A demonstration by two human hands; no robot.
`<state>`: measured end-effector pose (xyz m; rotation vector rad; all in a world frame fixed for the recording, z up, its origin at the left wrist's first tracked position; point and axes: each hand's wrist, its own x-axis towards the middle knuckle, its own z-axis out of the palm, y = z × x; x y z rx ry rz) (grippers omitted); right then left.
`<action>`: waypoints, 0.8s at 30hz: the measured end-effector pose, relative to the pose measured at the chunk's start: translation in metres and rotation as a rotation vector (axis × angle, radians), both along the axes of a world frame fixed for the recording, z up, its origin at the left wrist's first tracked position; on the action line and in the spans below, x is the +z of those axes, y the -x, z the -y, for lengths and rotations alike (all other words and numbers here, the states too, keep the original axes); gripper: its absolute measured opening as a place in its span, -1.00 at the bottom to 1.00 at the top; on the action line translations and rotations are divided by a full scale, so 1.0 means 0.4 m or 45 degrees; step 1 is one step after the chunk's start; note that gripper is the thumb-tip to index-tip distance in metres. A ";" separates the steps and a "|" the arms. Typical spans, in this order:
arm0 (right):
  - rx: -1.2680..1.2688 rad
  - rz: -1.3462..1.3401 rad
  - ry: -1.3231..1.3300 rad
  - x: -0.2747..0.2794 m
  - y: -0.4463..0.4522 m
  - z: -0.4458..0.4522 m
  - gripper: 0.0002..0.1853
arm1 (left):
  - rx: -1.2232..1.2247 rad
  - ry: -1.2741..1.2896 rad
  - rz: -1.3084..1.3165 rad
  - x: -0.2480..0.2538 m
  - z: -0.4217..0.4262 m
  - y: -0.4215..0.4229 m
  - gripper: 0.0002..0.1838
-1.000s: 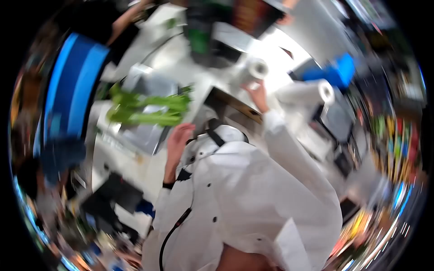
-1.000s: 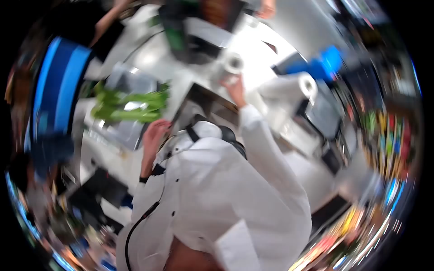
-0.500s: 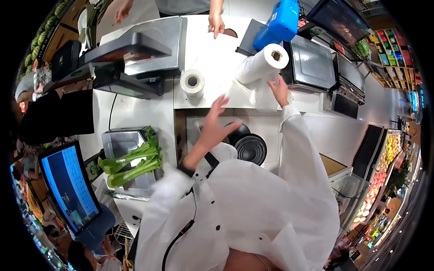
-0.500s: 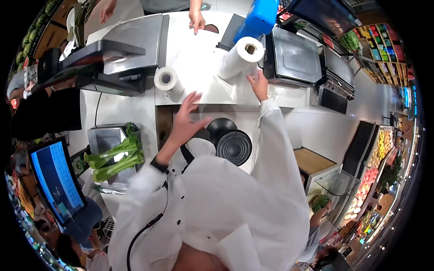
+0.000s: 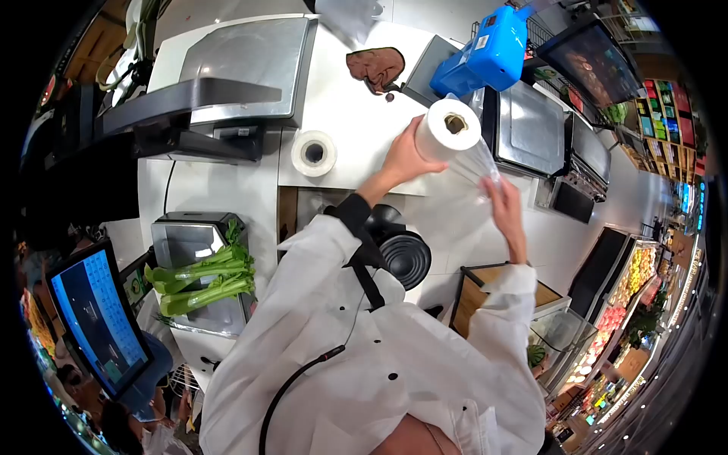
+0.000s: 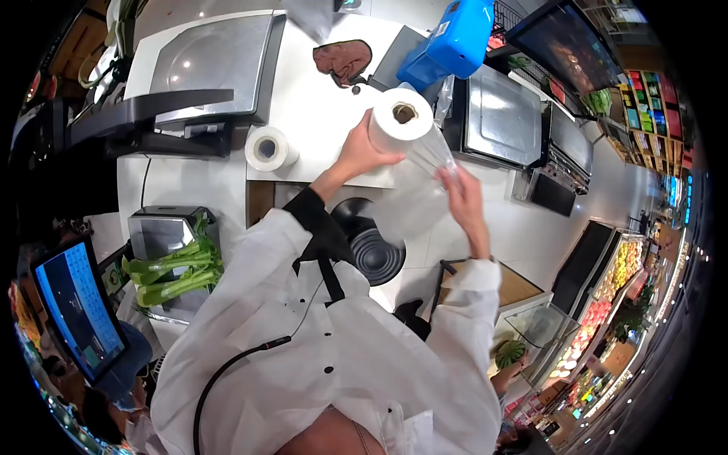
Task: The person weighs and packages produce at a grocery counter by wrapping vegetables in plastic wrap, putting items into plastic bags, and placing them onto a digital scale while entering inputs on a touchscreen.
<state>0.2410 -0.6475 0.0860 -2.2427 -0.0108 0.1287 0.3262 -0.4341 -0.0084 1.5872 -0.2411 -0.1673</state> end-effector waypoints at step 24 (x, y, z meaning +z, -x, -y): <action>-1.305 0.455 -0.337 0.556 0.560 0.502 -0.48 | -0.330 1.562 -1.265 -0.092 -0.239 0.482 -0.16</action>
